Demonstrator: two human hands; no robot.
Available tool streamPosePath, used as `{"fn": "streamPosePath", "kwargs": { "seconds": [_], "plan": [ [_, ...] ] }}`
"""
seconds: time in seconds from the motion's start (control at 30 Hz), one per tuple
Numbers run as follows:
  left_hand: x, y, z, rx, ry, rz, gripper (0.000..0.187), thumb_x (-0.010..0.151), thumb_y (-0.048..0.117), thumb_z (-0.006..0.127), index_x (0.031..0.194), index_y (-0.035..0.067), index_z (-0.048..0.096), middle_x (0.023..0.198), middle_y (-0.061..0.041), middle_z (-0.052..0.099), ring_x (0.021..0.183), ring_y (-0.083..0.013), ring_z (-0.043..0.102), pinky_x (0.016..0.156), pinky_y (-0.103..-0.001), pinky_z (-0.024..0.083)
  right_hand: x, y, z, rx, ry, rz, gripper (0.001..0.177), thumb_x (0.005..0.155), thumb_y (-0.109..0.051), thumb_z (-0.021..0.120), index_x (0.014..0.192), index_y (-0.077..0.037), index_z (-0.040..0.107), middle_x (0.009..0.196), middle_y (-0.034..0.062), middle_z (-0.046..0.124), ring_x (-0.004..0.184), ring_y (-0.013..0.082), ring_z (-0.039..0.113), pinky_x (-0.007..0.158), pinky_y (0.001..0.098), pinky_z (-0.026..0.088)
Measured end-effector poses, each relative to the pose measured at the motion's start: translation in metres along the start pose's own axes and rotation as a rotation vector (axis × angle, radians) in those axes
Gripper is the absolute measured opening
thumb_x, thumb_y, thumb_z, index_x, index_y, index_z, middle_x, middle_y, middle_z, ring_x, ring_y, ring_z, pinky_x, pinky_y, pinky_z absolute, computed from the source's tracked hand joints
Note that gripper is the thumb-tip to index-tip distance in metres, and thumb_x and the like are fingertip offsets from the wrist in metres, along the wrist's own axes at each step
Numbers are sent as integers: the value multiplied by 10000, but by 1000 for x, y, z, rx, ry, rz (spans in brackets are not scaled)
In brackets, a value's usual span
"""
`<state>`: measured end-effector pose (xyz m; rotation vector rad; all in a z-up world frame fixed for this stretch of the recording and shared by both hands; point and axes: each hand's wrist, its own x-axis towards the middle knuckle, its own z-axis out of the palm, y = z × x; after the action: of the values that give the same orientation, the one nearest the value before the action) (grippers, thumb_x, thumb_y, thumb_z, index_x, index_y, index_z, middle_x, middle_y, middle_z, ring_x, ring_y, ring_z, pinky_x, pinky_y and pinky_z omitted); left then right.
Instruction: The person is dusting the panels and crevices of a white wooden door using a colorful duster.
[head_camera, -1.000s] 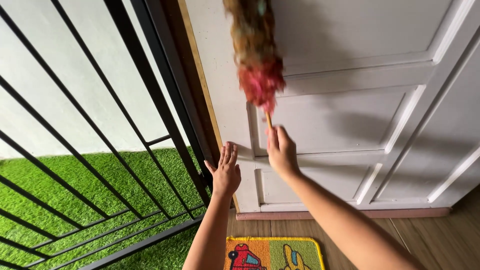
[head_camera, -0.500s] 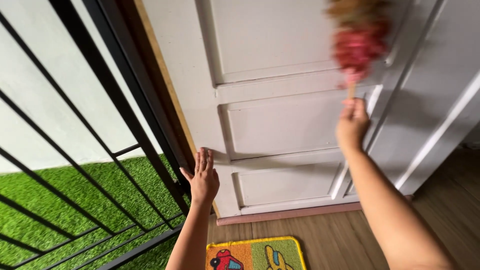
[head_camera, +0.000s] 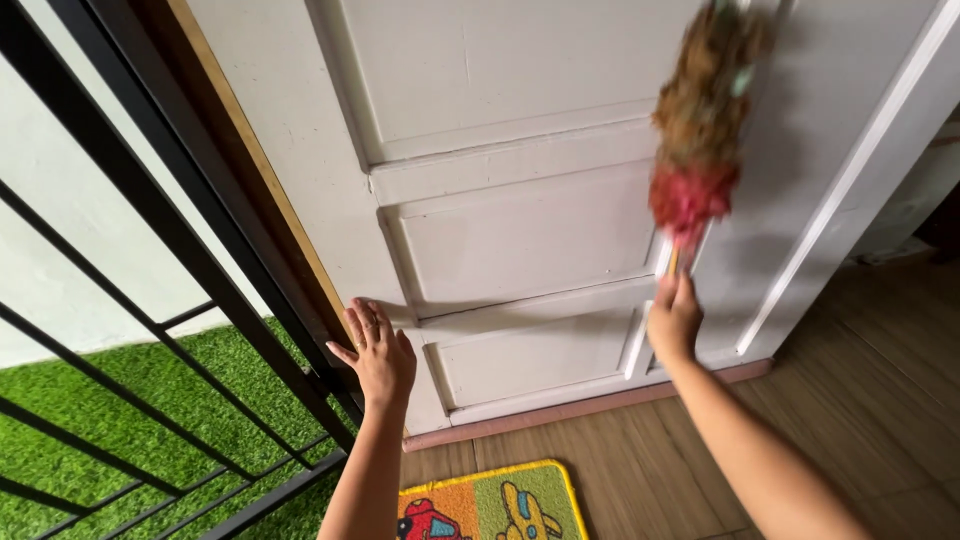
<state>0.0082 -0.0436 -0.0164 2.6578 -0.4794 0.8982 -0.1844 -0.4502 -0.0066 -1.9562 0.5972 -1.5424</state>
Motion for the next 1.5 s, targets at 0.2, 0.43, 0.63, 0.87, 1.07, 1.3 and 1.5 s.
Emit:
{"fn": "streamPosePath", "kwargs": {
  "seconds": [0.2,0.43,0.63,0.87,1.07,1.3,1.5],
  "plan": [
    [-1,-7,-5,30,-5,17,693,995,259,468,1611,46,234,1711,-145,114,1572,-320,110,1134,-776,-16,-64,33,-22,-18,-148,230,235,1104,-211,451,1085,-26,594,763,128,635,680,243,632,662,420,528],
    [-1,-18,-10,39,23,34,620,1024,225,436,1620,157,281,1719,-42,175,1571,-209,169,1152,-782,-17,-111,59,-18,-214,-515,475,314,1115,-288,331,1100,-75,561,689,42,649,571,184,700,469,332,551],
    [-2,-19,-14,53,-15,28,622,1016,216,446,1615,185,280,1711,-21,189,1565,-181,184,1134,-792,5,-132,14,24,70,-620,377,173,1062,-186,386,1181,-73,444,693,70,631,588,181,711,454,299,575],
    [-1,-18,-24,27,-39,32,667,979,195,487,1605,191,256,1706,-33,169,1561,-201,165,1120,-796,10,-188,-66,98,299,-677,217,142,1086,-183,356,1091,-83,456,666,28,632,554,151,685,445,268,587],
    [-2,-26,-26,68,-109,35,696,979,152,481,1626,244,244,1716,17,156,1561,-161,167,1124,-800,0,-209,-120,103,437,-837,134,186,1086,-209,392,1025,-60,483,654,52,617,532,151,643,456,249,556],
    [-3,-25,-18,27,-101,30,698,968,138,471,1619,253,248,1714,31,146,1562,-152,163,1136,-784,-13,-205,-133,92,261,-1081,-8,152,1077,-151,402,1043,-59,518,678,74,587,498,169,555,425,245,488],
    [-2,-24,-20,29,-74,50,682,968,164,460,1612,229,246,1709,20,146,1558,-156,156,1133,-786,-31,-174,-74,83,173,-859,-54,183,1031,-72,352,1063,-35,528,687,82,584,520,171,569,421,244,474]
  ]
}}
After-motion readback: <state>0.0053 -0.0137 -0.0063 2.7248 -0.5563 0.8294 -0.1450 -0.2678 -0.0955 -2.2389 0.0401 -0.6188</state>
